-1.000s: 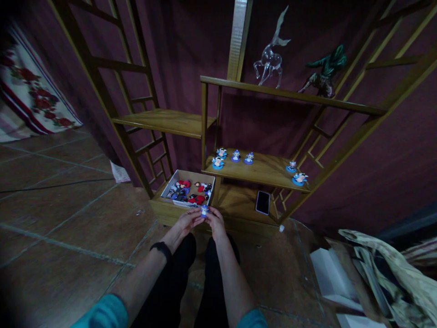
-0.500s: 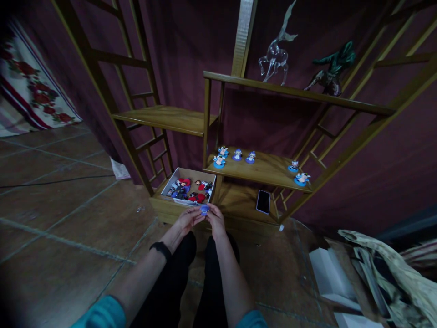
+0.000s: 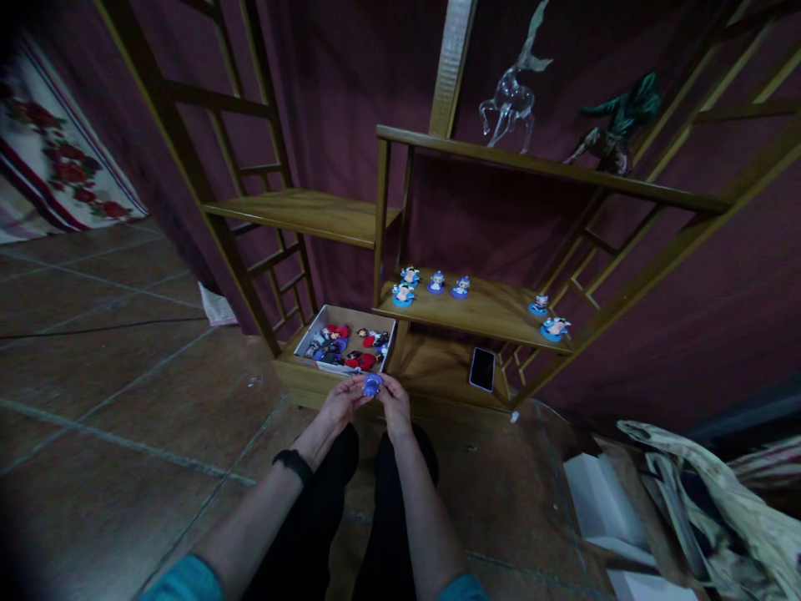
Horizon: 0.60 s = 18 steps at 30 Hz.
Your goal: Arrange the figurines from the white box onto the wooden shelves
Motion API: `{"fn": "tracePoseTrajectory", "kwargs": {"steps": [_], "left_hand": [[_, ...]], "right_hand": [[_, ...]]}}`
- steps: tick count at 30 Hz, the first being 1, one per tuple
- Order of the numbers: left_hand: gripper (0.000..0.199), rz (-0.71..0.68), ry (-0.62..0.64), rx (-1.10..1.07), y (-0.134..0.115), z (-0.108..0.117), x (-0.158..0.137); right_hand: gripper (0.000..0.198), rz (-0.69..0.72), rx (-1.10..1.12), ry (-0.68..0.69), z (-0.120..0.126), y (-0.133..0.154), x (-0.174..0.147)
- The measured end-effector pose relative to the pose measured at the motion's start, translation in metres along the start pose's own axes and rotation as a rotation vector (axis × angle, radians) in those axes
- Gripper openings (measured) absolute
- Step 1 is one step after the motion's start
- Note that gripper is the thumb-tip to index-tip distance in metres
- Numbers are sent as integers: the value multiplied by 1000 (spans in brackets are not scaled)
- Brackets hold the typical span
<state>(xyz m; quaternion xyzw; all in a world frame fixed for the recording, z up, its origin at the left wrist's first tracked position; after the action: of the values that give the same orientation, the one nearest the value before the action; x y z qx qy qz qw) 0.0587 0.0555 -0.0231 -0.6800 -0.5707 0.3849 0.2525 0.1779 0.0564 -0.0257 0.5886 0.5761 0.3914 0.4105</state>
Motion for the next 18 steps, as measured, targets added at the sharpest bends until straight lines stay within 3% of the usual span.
{"fn": "tracePoseTrajectory", "kwargs": {"steps": [5, 12, 18], "left_hand": [[20, 69, -8, 9, 5, 3, 4], [11, 230, 32, -63, 9, 3, 7], [8, 254, 34, -70, 2, 4, 6]], "right_hand": [[29, 25, -41, 1, 0, 6, -3], [30, -160, 48, -37, 4, -4, 0], [35, -125, 76, 40, 3, 2, -3]]}}
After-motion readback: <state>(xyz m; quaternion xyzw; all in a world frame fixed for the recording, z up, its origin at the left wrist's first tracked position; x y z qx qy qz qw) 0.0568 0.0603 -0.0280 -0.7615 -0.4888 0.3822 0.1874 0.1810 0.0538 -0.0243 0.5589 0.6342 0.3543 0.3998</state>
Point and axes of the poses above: each hand's wrist, its own x-axis towards the middle knuckle, its own z-axis out of the back of the hand, y = z × x, the point moved 4 cm from there along x, towards the middle knuckle, and after that the axes turned 2 degrees about -x, right-handed, at the moved point
